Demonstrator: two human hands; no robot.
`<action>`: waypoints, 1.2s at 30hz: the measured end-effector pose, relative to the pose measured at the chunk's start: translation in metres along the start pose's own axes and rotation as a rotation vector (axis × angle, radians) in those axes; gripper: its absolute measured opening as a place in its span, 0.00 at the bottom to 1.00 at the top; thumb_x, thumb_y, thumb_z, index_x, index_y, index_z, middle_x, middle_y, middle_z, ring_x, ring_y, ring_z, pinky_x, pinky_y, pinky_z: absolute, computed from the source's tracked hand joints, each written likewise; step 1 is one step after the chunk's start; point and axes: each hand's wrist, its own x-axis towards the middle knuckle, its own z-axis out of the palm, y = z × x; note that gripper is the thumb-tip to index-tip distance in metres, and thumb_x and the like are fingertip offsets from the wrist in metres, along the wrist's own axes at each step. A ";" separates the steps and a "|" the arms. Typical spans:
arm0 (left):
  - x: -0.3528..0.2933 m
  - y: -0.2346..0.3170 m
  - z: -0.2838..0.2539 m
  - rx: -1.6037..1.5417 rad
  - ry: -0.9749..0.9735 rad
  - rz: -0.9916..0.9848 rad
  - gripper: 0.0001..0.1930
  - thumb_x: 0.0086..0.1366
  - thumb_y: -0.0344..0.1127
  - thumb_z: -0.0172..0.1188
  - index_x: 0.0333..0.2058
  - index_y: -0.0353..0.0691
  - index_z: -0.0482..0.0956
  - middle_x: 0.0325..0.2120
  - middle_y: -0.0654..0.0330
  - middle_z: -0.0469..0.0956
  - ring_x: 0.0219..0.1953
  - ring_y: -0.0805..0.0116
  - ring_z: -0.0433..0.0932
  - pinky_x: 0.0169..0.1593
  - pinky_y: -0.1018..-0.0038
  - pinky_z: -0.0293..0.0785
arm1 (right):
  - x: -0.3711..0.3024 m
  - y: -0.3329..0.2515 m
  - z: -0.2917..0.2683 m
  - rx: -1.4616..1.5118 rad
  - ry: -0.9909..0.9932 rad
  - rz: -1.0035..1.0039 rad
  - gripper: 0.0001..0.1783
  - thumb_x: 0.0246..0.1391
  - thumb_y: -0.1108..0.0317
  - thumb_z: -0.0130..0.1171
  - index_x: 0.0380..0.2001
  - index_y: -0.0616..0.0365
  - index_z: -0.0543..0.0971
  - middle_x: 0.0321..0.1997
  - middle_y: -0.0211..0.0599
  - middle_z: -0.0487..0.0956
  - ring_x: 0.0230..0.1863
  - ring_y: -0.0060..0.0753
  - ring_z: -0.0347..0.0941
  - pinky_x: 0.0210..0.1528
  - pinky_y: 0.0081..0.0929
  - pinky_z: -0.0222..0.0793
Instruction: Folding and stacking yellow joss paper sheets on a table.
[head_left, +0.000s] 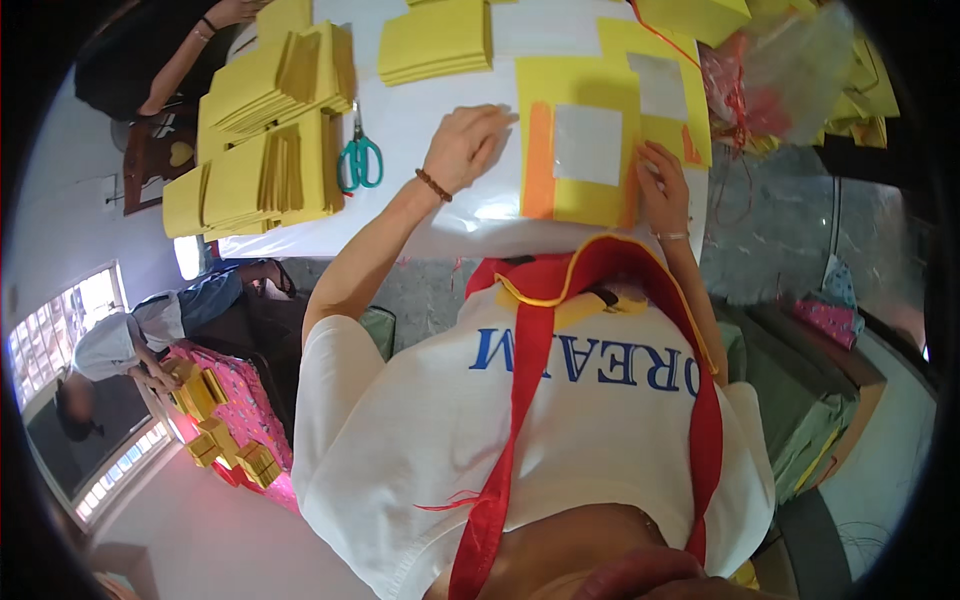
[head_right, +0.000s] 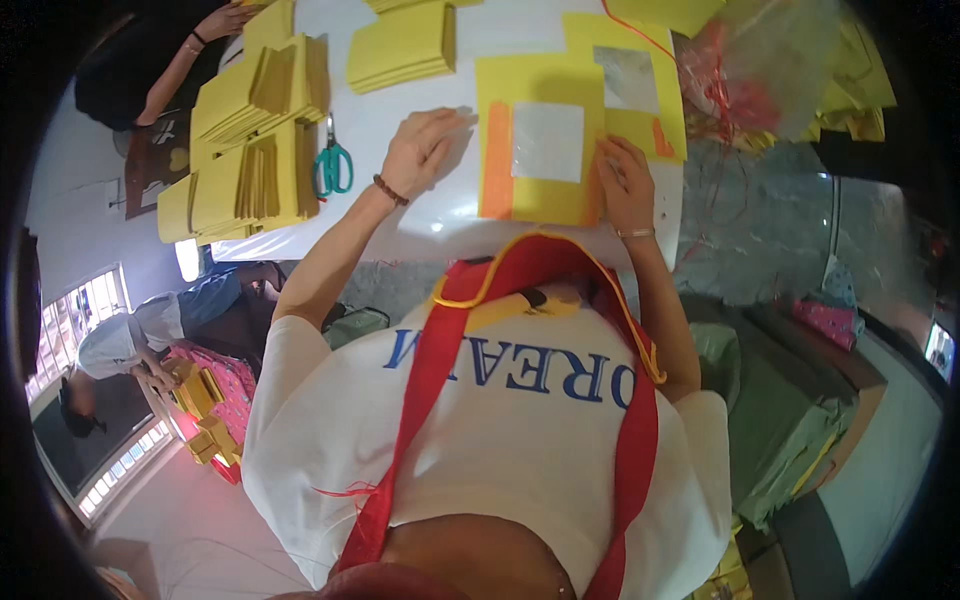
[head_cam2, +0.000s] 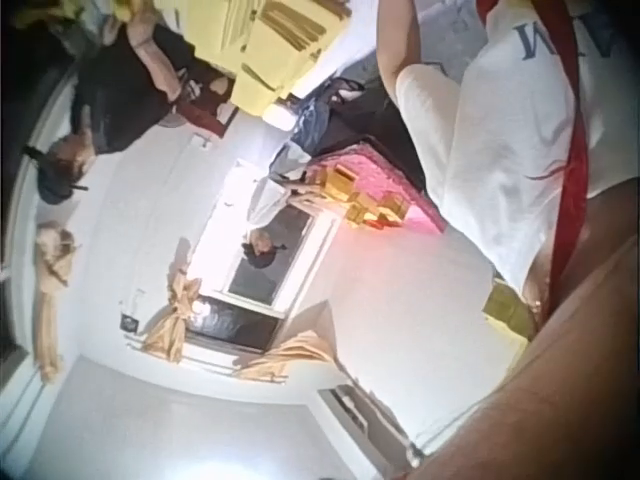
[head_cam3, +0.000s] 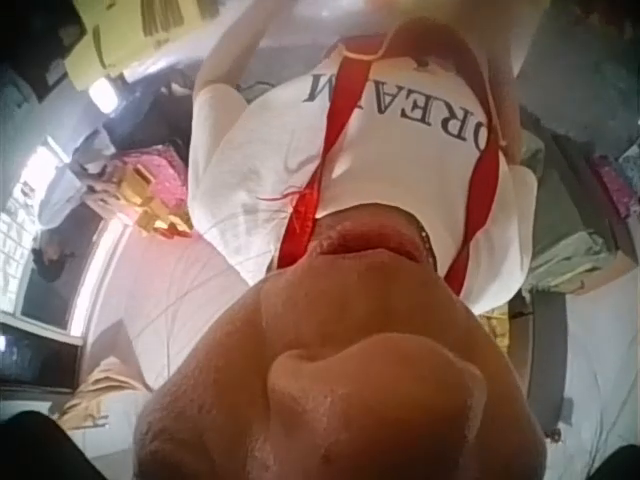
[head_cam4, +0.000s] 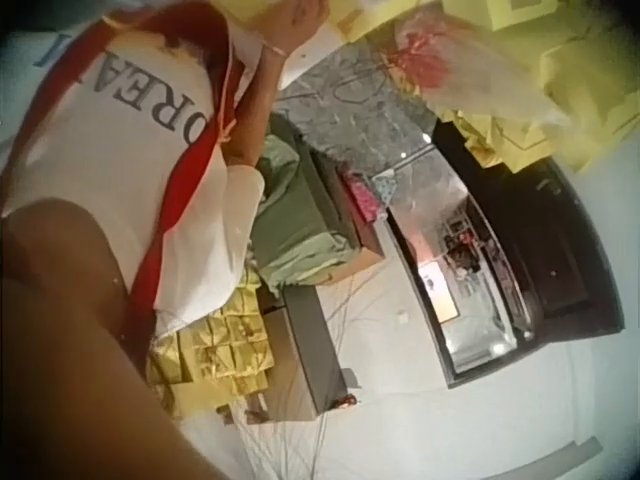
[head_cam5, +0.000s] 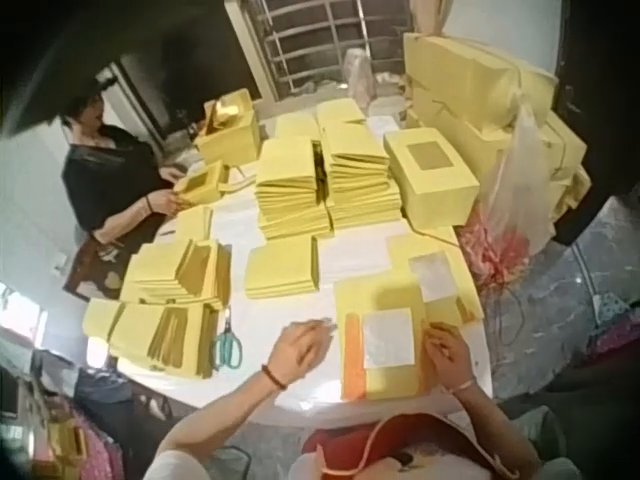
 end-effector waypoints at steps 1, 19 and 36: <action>-0.008 0.012 0.007 -0.017 -0.009 -0.004 0.17 0.52 0.30 0.57 0.43 0.41 0.75 0.40 0.55 0.74 0.43 0.54 0.71 0.46 0.63 0.65 | -0.002 -0.002 -0.001 -0.010 0.002 0.017 0.14 0.53 0.70 0.53 0.43 0.58 0.76 0.50 0.38 0.71 0.49 0.31 0.69 0.45 0.22 0.67; -0.042 0.068 0.060 0.113 -0.236 -0.110 0.46 0.42 0.53 0.68 0.59 0.49 0.56 0.62 0.42 0.43 0.62 0.35 0.42 0.57 0.43 0.44 | 0.007 0.011 0.007 0.233 0.000 0.206 0.14 0.56 0.72 0.50 0.46 0.59 0.74 0.45 0.30 0.74 0.42 0.19 0.69 0.45 0.18 0.64; -0.037 0.075 0.070 -0.001 -0.117 -0.182 0.42 0.50 0.51 0.63 0.59 0.43 0.53 0.61 0.38 0.41 0.61 0.35 0.42 0.58 0.45 0.42 | 0.006 0.018 0.007 0.175 0.035 0.065 0.15 0.54 0.70 0.54 0.46 0.57 0.74 0.45 0.32 0.73 0.40 0.21 0.69 0.42 0.18 0.65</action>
